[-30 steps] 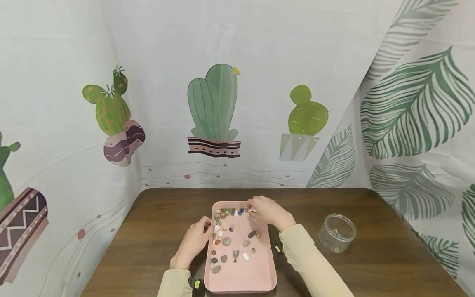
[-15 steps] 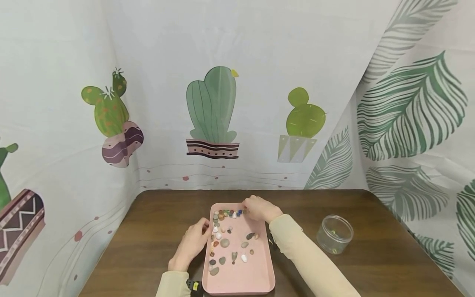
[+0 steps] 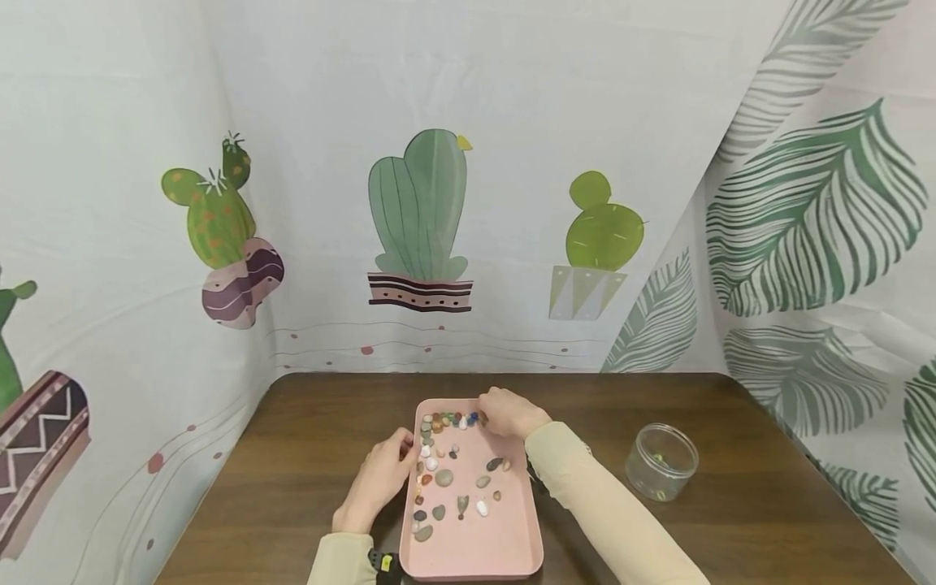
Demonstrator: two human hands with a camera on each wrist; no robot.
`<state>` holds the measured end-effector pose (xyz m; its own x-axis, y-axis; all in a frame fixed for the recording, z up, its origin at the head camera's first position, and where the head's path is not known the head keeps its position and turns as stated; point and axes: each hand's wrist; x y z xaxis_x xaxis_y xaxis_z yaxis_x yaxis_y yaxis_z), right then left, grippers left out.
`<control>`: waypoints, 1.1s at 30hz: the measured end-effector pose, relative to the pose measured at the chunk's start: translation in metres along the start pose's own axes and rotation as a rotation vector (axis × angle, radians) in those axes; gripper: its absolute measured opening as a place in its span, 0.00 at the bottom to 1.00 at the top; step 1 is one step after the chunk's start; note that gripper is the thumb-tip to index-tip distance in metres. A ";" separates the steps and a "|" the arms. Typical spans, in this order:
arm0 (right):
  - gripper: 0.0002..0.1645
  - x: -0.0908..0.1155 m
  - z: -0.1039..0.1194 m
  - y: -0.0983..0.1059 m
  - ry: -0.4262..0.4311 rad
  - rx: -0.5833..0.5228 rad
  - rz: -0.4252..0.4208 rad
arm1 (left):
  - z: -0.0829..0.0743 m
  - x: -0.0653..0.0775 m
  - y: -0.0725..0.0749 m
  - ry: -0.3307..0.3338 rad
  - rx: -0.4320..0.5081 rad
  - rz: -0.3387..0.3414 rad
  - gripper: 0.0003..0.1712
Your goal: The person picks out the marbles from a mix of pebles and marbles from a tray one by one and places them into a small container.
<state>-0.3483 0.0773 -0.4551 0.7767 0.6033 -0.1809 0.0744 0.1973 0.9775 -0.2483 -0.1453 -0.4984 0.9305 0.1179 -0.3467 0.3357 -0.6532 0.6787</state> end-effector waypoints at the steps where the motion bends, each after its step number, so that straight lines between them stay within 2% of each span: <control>1: 0.08 0.000 0.000 0.000 0.007 0.004 0.002 | 0.000 0.000 0.000 0.000 -0.001 -0.001 0.08; 7: 0.12 0.001 0.000 0.004 0.060 0.012 0.006 | 0.001 0.001 -0.001 0.003 -0.013 -0.010 0.08; 14: 0.03 0.004 -0.004 0.018 0.107 0.038 0.010 | 0.001 0.001 -0.001 -0.006 -0.009 -0.020 0.08; 18: 0.06 0.009 -0.007 0.031 0.164 0.064 -0.021 | 0.001 -0.001 -0.001 -0.012 -0.005 -0.025 0.08; 26: 0.05 0.036 -0.015 0.055 0.252 0.077 -0.084 | 0.004 -0.002 -0.004 -0.005 0.001 -0.025 0.08; 33: 0.06 0.063 -0.027 0.072 0.311 0.058 -0.202 | 0.004 -0.002 -0.003 -0.008 0.001 -0.029 0.07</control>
<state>-0.3103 0.1502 -0.3986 0.5167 0.7639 -0.3865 0.2489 0.2980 0.9216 -0.2512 -0.1469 -0.5023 0.9194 0.1306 -0.3710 0.3619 -0.6501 0.6681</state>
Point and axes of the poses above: each hand's wrist, its own x-axis away from the middle knuckle, its own y-axis out of the back of the hand, z = x × y, and after that the axes turned 13 degrees about -z, right-handed
